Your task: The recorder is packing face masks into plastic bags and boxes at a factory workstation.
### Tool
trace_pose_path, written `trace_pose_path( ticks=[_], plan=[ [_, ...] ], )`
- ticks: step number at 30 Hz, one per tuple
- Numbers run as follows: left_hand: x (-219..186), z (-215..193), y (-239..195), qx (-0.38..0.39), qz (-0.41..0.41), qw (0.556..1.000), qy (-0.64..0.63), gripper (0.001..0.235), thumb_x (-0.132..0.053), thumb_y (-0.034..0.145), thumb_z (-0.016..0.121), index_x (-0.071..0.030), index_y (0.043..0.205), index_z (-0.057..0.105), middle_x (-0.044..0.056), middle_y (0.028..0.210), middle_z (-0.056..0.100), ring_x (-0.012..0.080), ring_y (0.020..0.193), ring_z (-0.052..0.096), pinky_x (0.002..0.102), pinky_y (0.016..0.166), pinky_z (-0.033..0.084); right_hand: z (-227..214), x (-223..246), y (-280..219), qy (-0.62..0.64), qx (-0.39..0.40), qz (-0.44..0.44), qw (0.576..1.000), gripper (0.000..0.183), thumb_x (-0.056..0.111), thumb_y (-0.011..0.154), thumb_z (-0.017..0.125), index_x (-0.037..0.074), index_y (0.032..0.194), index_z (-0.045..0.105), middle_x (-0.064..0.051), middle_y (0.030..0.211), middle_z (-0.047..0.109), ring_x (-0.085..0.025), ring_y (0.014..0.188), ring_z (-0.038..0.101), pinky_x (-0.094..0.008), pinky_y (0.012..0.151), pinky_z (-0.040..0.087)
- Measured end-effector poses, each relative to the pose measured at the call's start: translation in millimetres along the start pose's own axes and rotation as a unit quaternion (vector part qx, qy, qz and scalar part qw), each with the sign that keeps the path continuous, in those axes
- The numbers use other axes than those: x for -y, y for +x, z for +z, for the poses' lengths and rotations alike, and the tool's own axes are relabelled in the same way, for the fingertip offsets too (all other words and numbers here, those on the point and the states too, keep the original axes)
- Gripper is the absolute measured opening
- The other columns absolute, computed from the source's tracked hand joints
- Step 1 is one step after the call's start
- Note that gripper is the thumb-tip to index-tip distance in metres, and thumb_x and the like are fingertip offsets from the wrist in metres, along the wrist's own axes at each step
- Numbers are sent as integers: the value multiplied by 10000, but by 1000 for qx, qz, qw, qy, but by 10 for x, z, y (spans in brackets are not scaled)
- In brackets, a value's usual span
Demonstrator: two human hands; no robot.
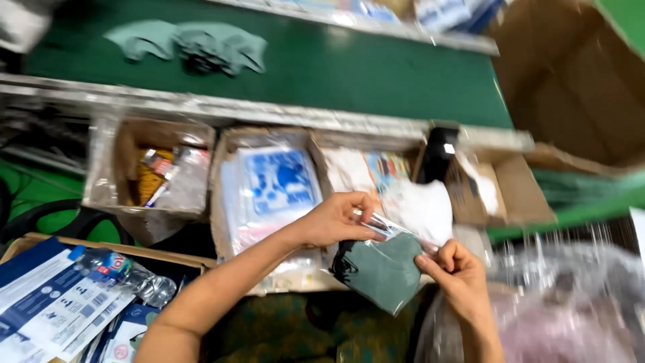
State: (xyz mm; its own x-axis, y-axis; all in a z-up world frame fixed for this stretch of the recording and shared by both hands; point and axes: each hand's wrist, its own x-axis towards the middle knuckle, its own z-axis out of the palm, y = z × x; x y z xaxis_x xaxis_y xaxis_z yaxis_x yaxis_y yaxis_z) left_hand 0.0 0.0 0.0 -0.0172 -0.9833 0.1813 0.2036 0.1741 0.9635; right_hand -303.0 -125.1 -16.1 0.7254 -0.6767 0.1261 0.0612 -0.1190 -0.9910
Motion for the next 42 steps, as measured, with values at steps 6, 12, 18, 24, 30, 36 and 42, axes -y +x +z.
trace_pose_path(
  ticks=[6,12,18,24,30,36,42],
  plan=[
    [-219,-1118,651,-140,77,987,23,657,-116,948,723,-137,1526,410,169,1274,707,159,1124,704,298,962,584,-269,409,1176,105,-166,-27,980,353,-99,860,681,107,1148,680,-44,1024,681,-124,787,630,-250,680,518],
    [-447,-2618,1008,-397,-60,633,661,1109,-778,694,716,-165,1556,383,375,1610,143,582,1486,-23,806,1099,-32,-547,478,1532,271,-165,64,946,316,339,1025,542,51,1155,532,-225,1326,640,-305,1221,667,-468,1015,527],
    [-397,-3234,1262,-508,-271,594,562,1324,-834,557,745,-206,1603,231,335,1638,-22,556,1486,-104,837,1053,-45,-365,-181,1202,10,-204,25,979,507,-74,894,603,-7,1389,515,-229,1292,642,-294,1186,642,-443,1012,517],
    [523,-3872,1634,-443,-298,520,666,881,-360,768,793,-107,1524,418,401,1462,400,633,1285,405,853,847,375,-246,-245,847,-49,-203,-23,978,401,-97,902,665,-92,1297,595,-242,1141,703,-271,1079,701,-398,989,558],
    [-366,-2006,1006,-303,21,866,397,444,-139,822,669,-3,1244,698,182,1050,751,300,971,691,410,882,572,319,254,802,-104,-153,-102,977,435,-55,914,699,-70,1331,574,-208,1224,695,-266,1159,697,-389,1041,530],
    [129,-312,194,-80,-25,991,104,449,-170,868,664,61,1252,679,148,1170,744,166,1042,690,317,919,581,697,879,885,-155,6,-128,980,886,147,808,785,31,1547,311,-107,1481,459,-275,1360,500,-391,1080,440],
    [-15,165,-303,-15,0,1000,4,762,-324,966,584,-51,1597,255,122,1485,524,152,1325,526,353,1083,434,158,790,245,-54,71,46,995,611,79,785,799,3,1361,610,-75,1162,722,-188,1060,662,-330,906,538]
  ],
)
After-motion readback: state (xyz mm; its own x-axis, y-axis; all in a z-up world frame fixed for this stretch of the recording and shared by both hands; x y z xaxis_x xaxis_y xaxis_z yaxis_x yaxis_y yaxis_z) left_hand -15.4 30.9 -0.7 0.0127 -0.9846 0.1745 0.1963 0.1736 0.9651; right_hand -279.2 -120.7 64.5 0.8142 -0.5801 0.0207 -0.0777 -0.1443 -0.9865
